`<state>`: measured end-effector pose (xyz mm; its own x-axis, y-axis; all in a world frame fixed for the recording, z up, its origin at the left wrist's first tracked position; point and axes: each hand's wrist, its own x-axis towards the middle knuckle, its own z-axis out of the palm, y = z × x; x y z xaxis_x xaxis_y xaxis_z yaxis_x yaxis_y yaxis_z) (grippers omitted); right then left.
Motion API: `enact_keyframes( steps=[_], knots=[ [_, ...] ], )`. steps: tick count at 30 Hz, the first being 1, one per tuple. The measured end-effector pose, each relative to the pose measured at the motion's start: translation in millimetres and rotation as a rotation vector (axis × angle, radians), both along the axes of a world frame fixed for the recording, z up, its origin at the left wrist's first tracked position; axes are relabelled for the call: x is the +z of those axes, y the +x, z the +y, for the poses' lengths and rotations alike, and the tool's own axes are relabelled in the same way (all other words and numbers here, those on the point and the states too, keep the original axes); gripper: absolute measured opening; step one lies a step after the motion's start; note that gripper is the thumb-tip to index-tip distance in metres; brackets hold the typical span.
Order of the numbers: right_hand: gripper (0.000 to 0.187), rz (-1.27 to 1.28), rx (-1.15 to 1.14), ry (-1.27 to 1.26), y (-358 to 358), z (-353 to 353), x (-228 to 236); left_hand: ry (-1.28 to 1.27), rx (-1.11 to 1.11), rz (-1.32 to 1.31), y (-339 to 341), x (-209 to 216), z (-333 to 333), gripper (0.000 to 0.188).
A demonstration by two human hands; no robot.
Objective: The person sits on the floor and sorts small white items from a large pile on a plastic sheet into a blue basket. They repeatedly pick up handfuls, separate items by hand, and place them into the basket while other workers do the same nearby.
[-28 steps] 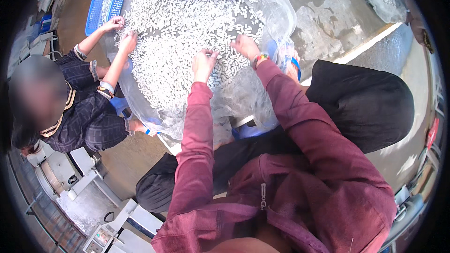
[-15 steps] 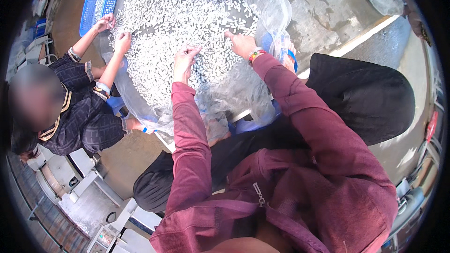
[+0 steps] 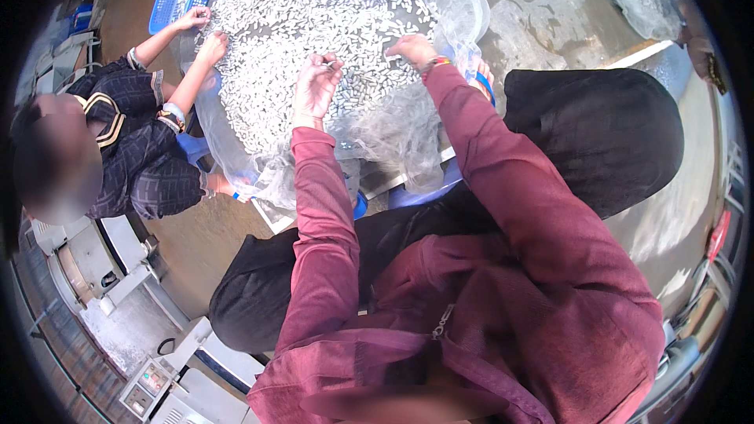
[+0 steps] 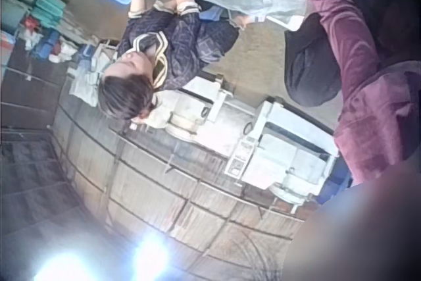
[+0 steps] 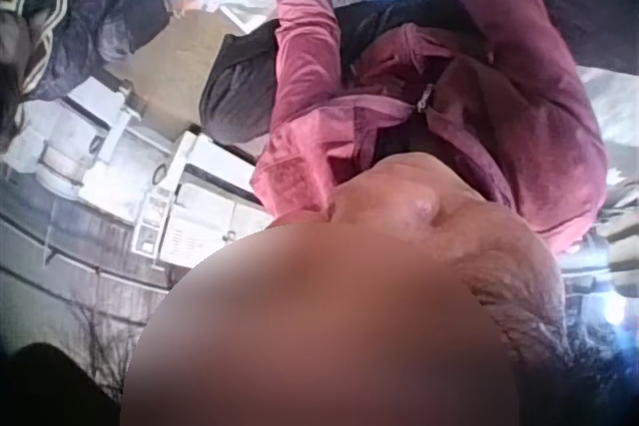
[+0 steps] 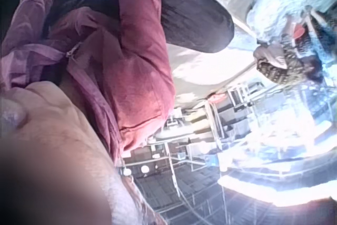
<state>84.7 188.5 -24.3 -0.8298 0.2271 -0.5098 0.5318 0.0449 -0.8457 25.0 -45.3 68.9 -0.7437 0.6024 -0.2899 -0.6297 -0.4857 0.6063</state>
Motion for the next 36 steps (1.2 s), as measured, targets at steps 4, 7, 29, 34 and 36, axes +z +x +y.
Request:
enact_keyframes(
  steps=[4,7,29,34,36],
  knots=[
    [0.008,0.027,-0.357,-0.699,9.4,13.3,16.4,-0.180,-0.157,0.040,-4.8,-0.2,8.3,0.018],
    [0.010,0.056,-0.411,-0.812,14.0,9.6,24.3,-0.708,-0.387,0.331,-8.0,-17.1,19.7,0.011],
    [0.023,-0.046,0.469,0.965,-19.0,-19.8,-20.1,0.011,0.124,-0.074,-32.7,-1.2,-10.4,0.021],
    [0.016,-0.076,0.253,0.491,-26.2,-15.4,-4.3,-0.301,0.110,0.093,-52.7,14.0,-39.3,0.026],
    [0.012,-0.143,-0.103,-0.286,-30.7,-13.8,14.6,-0.450,0.065,0.182,-55.4,5.3,-44.5,0.029]
  ],
)
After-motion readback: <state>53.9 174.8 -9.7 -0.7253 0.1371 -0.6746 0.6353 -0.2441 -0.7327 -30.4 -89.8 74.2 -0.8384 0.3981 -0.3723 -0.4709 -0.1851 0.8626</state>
